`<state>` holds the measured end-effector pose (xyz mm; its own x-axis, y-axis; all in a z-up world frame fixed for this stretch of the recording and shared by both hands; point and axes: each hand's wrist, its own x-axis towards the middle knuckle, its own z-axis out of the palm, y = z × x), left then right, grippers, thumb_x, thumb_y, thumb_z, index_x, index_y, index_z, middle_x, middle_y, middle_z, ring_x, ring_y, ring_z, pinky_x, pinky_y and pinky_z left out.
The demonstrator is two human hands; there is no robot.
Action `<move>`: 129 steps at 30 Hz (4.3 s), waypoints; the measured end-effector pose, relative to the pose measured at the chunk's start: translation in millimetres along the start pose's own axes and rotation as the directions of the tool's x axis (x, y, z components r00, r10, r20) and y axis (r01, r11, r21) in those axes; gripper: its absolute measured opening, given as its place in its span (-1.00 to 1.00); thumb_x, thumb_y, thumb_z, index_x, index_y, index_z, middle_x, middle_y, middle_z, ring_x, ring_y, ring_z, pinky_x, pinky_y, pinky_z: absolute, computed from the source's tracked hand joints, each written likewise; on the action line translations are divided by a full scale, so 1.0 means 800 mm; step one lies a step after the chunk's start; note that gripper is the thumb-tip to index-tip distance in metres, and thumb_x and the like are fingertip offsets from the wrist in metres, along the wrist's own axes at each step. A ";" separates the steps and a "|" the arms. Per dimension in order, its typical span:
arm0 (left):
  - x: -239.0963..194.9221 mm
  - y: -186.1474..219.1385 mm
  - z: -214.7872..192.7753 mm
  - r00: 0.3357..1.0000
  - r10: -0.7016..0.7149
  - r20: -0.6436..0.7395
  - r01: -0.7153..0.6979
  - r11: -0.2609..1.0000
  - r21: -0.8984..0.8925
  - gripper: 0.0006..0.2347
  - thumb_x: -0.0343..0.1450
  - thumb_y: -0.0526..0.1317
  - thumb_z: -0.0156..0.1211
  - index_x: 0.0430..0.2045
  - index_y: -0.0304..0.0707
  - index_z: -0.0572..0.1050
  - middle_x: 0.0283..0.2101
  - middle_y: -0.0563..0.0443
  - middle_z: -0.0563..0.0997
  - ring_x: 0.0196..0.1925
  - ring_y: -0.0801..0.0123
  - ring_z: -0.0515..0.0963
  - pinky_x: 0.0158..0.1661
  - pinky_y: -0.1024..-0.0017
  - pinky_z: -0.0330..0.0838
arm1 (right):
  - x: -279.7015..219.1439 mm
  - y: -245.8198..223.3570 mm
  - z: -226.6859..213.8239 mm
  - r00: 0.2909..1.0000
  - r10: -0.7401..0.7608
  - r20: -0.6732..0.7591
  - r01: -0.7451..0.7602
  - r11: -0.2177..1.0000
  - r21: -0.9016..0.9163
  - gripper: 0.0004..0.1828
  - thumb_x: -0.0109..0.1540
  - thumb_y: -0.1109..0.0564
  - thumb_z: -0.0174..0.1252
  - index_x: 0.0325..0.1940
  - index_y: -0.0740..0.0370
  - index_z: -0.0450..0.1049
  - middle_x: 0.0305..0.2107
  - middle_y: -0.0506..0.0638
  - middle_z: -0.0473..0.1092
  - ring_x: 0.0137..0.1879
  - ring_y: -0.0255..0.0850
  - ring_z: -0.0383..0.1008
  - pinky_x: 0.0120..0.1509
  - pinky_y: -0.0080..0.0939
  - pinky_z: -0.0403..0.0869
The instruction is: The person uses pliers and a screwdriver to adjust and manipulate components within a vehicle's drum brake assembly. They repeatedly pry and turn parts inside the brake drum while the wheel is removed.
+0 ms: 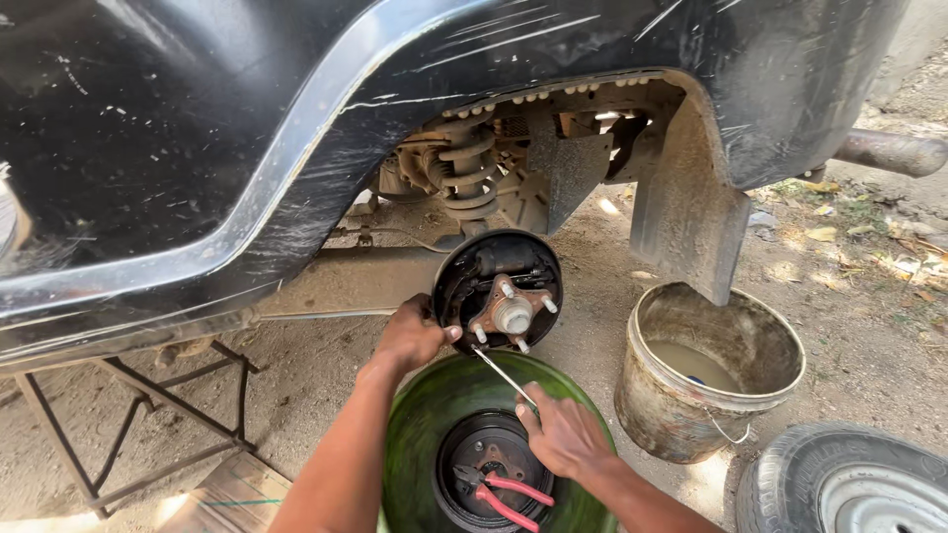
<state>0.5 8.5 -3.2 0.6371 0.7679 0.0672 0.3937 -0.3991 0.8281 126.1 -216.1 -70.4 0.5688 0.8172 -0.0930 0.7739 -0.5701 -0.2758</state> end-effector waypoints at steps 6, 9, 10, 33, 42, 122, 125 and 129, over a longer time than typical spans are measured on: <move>-0.029 0.024 -0.020 0.997 -0.061 0.036 0.047 0.948 0.314 -0.34 0.20 0.17 0.40 0.17 -0.09 0.43 0.21 -0.17 0.53 0.27 0.00 0.50 0.26 0.18 0.34 | 0.013 0.082 -0.011 0.975 -0.210 0.073 0.218 0.964 -0.149 -0.46 0.46 -0.26 -0.38 0.27 0.13 0.22 -0.60 0.00 0.30 -0.57 -0.14 0.27 -0.32 0.08 0.48; -0.047 0.042 -0.036 0.994 -0.095 0.047 0.069 0.919 0.388 -0.26 0.15 0.29 0.37 0.16 -0.12 0.46 0.20 -0.19 0.55 0.27 0.06 0.53 0.26 0.17 0.37 | 0.011 0.105 -0.066 0.970 -0.045 0.239 0.096 0.973 -0.208 -0.41 0.43 -0.30 -0.36 0.37 0.06 0.20 -0.57 0.08 0.37 -0.47 -0.06 0.34 -0.18 0.11 0.53; -0.052 0.046 -0.038 0.993 -0.102 0.062 0.067 0.906 0.418 -0.26 0.18 0.31 0.36 0.15 -0.17 0.46 0.18 -0.22 0.55 0.26 0.04 0.54 0.26 0.17 0.37 | 0.008 0.109 -0.086 0.966 -0.034 0.256 0.107 0.955 -0.275 -0.42 0.42 -0.29 -0.35 0.35 0.06 0.22 -0.53 0.11 0.41 -0.39 -0.03 0.44 -0.13 0.13 0.53; -0.053 0.008 0.100 0.954 0.271 0.125 -0.281 0.676 0.681 -0.84 0.34 -0.18 0.19 -0.31 -0.23 0.58 -0.26 -0.31 0.67 -0.19 -0.15 0.69 -0.16 0.02 0.59 | -0.043 0.048 -0.160 0.996 0.006 -0.093 -0.022 0.984 -0.179 -0.61 0.28 -0.16 0.11 0.05 0.05 0.60 -0.18 0.30 0.55 0.01 0.18 0.59 0.18 0.13 0.52; -0.061 0.030 0.094 0.952 0.286 0.107 -0.290 0.736 0.612 -0.81 0.44 -0.16 0.13 -0.23 -0.28 0.54 -0.28 -0.37 0.66 -0.21 -0.24 0.67 -0.16 -0.05 0.56 | -0.043 0.037 -0.173 0.998 0.042 -0.045 -0.047 0.994 -0.102 -0.62 0.25 -0.11 0.16 0.00 0.13 0.62 -0.16 0.33 0.53 0.00 0.20 0.58 0.17 0.14 0.51; -0.037 0.016 0.077 0.989 0.146 0.010 -0.133 0.868 0.479 -0.67 0.42 0.00 0.16 -0.35 -0.38 0.61 -0.20 -0.45 0.63 -0.09 -0.26 0.63 0.01 -0.03 0.50 | -0.008 0.057 -0.126 0.948 0.072 0.310 -0.265 0.717 0.645 -0.53 0.35 -0.08 0.14 0.09 0.39 0.60 -0.43 0.06 0.51 -0.53 -0.35 0.43 -0.59 -0.33 0.38; -0.042 0.018 0.084 0.985 0.170 -0.021 -0.133 0.838 0.529 -0.66 0.47 0.01 0.08 -0.35 -0.31 0.63 -0.23 -0.42 0.64 -0.13 -0.26 0.65 -0.02 -0.03 0.52 | -0.017 0.047 -0.126 0.931 0.154 0.330 -0.317 0.788 0.528 -0.55 0.31 -0.11 0.11 0.11 0.23 0.56 -0.44 0.06 0.53 -0.52 -0.22 0.41 -0.62 -0.28 0.29; -0.047 0.010 0.093 0.982 0.184 -0.042 -0.144 0.876 0.461 -0.71 0.47 -0.01 0.05 -0.33 -0.16 0.67 -0.29 -0.38 0.65 -0.19 -0.26 0.66 -0.05 -0.02 0.55 | -0.030 0.010 -0.105 0.938 0.119 0.325 -0.315 0.680 0.662 -0.61 0.34 -0.03 0.14 0.03 0.38 0.49 -0.36 0.14 0.54 -0.44 -0.20 0.54 -0.56 -0.29 0.47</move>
<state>28.7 -60.8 -40.1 0.6699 0.7021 0.2417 0.5585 -0.6909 0.4590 141.8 -247.5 10.2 0.5355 0.7265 -0.4307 0.1628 -0.5892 -0.7914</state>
